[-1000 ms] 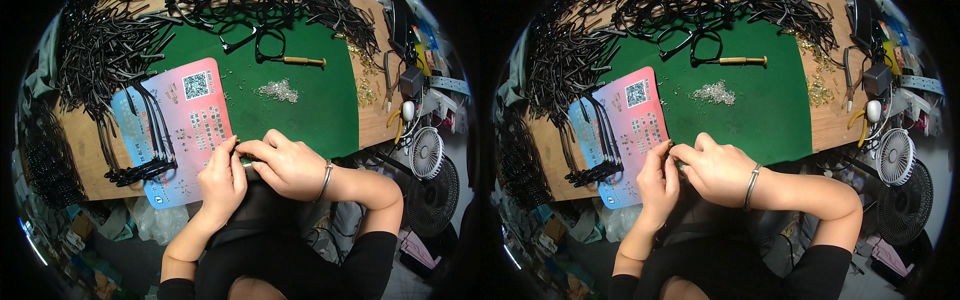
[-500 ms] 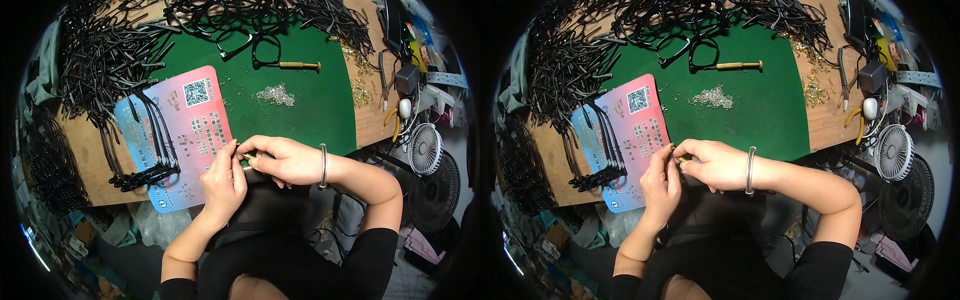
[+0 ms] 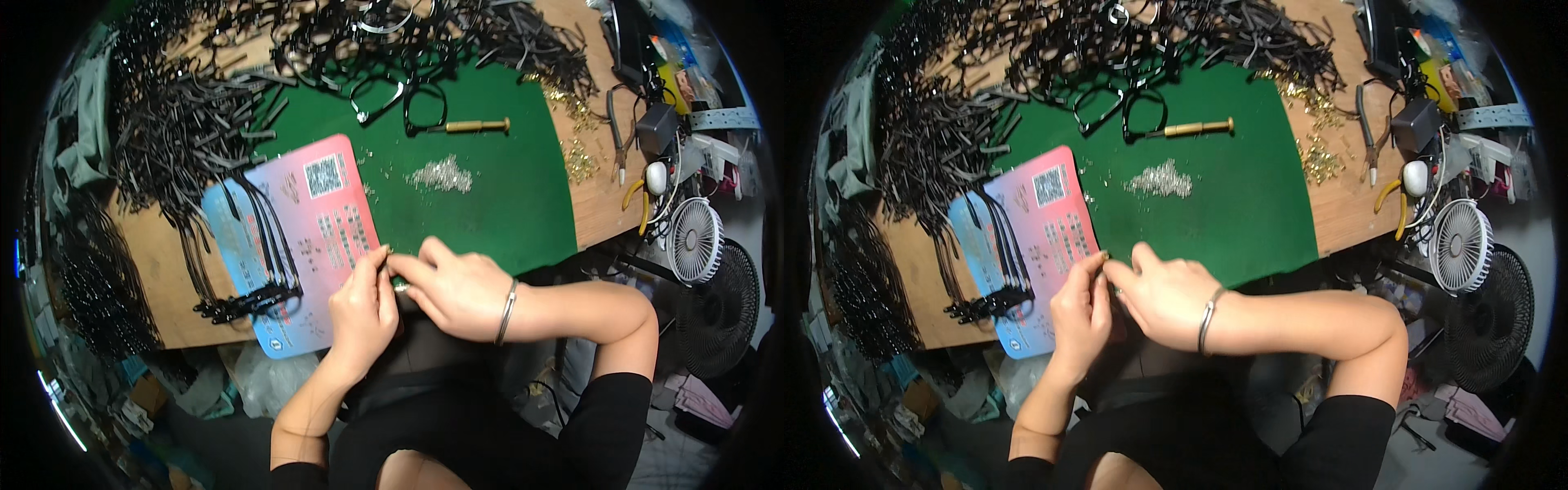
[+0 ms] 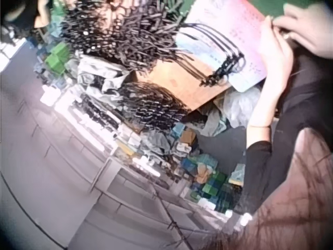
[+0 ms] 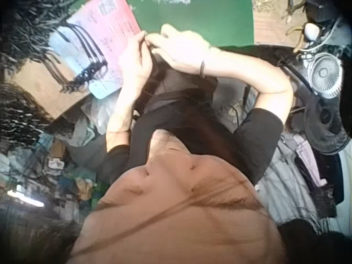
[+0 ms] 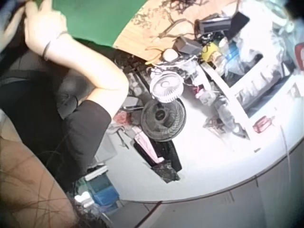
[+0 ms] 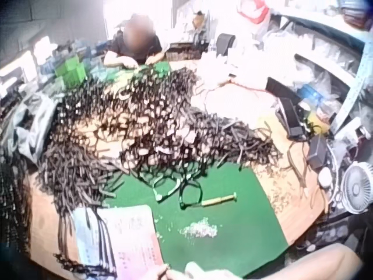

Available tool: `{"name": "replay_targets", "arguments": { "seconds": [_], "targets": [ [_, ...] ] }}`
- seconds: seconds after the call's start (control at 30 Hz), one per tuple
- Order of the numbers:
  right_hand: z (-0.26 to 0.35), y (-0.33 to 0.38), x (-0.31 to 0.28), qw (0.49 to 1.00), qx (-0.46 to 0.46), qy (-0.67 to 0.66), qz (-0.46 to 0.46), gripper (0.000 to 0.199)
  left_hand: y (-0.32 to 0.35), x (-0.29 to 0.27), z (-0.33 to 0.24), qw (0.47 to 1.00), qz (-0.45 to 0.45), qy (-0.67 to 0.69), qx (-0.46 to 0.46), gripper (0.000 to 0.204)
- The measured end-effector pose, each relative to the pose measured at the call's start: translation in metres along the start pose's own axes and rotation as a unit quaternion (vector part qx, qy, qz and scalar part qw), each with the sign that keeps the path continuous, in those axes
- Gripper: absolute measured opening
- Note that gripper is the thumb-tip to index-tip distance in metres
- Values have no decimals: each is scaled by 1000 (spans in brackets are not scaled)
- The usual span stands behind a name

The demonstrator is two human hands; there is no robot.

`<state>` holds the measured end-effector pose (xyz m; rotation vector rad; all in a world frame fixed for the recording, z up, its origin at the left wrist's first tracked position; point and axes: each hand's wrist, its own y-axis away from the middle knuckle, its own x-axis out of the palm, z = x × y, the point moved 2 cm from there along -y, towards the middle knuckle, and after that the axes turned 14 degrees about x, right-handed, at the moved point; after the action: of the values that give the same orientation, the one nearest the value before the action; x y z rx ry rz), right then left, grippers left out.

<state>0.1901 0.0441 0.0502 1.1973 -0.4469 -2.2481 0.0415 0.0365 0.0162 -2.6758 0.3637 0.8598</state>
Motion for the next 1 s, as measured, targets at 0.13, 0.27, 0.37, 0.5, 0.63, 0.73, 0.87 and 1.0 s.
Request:
{"name": "replay_targets", "arguments": {
  "seconds": [0.13,0.27,0.37,0.5,0.63,0.73,0.87,1.0],
  "targets": [
    [-2,18,-18,999,-10,-22,-43,33,-11,-10,2,999,-33,-7,-16,25],
    [-31,3,-9,991,-3,-41,-131,35,-20,-3,-2,997,-2,79,-6,26],
    [-41,6,-8,987,-29,-88,-131,35,-22,-8,1,996,50,76,10,19],
    [-55,0,-3,986,-34,-79,-142,33,-104,-11,-8,971,114,-99,183,17],
    [-46,-3,-8,985,-73,-78,-134,32,-164,11,33,928,126,-315,156,15],
    [-64,5,-10,976,-72,-155,-135,30,-159,5,39,922,122,-314,192,11],
    [-70,2,-11,975,-47,-169,-135,28,-175,1,18,905,136,-365,170,9],
    [-71,-5,-9,968,-77,-170,-167,27,-201,42,-40,922,126,-301,207,16]
  ]
}}
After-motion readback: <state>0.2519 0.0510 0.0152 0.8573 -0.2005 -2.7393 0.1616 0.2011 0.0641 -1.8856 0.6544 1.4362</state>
